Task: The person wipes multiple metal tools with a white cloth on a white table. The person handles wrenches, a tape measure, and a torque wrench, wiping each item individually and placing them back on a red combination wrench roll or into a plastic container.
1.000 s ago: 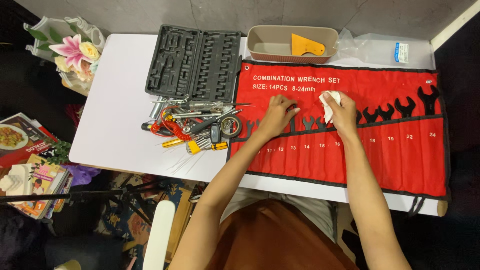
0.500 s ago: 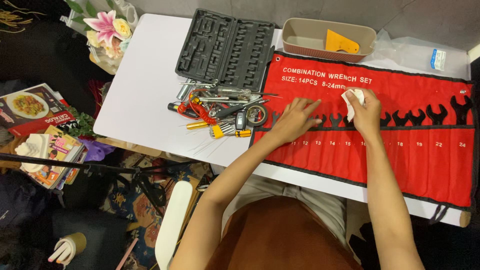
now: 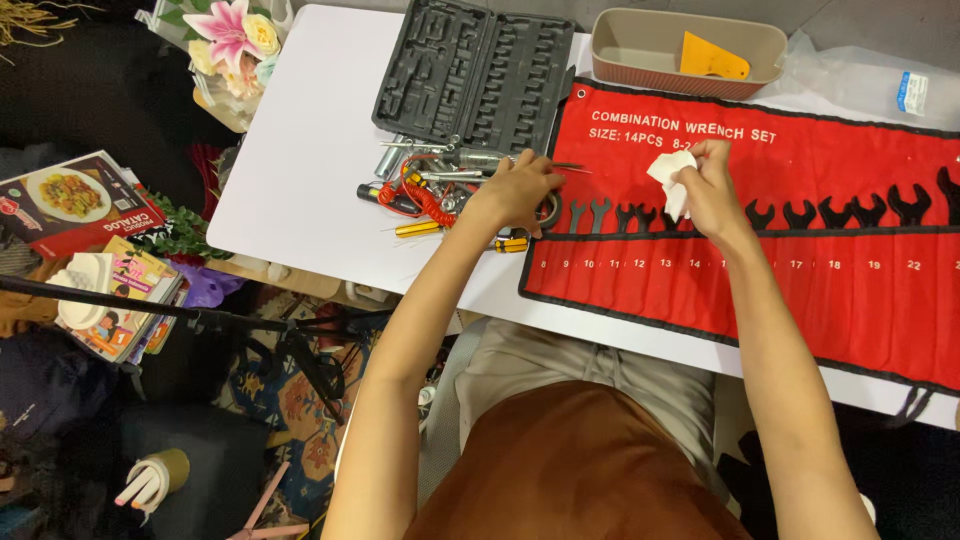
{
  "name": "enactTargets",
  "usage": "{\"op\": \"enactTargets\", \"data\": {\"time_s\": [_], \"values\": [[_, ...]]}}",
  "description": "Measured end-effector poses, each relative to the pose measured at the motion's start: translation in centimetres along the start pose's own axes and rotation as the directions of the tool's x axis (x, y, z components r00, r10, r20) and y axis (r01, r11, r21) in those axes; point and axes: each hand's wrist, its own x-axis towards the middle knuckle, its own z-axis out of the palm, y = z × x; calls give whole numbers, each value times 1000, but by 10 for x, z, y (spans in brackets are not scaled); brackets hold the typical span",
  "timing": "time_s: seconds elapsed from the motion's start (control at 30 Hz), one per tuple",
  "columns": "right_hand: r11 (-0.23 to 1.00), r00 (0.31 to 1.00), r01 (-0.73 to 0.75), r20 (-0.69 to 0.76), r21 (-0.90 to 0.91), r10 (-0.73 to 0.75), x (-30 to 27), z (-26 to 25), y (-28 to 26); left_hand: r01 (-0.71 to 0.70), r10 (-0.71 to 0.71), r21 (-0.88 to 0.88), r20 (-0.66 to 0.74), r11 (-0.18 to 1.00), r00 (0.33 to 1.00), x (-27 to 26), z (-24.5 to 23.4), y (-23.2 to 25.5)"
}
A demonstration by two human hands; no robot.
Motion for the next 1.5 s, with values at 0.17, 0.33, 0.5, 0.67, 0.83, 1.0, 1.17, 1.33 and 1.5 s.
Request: {"op": "enactTargets", "data": {"time_s": [0.17, 0.33, 0.5, 0.67, 0.83, 1.0, 1.17, 1.33, 1.5], "values": [[983, 979, 181, 97, -7, -179, -3, 25, -2, -63, 63, 105, -3, 993, 998, 0, -1, -3], [982, 979, 189, 74, -12, -187, -17, 44, -48, -232, 205, -139, -182, 963, 962, 0, -11, -23], [950, 954, 297, -79, 99, -290, -19, 59, -90, -450, 188, -508, -485, 735, 854, 13, -16, -28], [693, 748, 570, -71, -442, -660, -18, 74, -121, -434, -13, -721, -523, 540, 852, 37, -11, -1], [569, 688, 585, -18, -578, -726, -31, 81, -123, -472, -130, -730, -598, 494, 791, 57, -5, 6], [582, 703, 565, -27, -585, -710, -25, 79, -121, -380, -205, -750, -557, 542, 805, 70, -4, 7], [593, 690, 550, -79, -588, -719, -6, 74, -122, -364, -247, -849, -473, 383, 846, 94, 3, -1], [661, 718, 529, -134, -533, -683, -3, 78, -116, -373, -264, -928, -361, 6, 894, 118, 24, -6], [641, 695, 523, -155, -562, -702, 2, 74, -116, -450, -261, -891, -421, -61, 869, 121, 45, 0]]}}
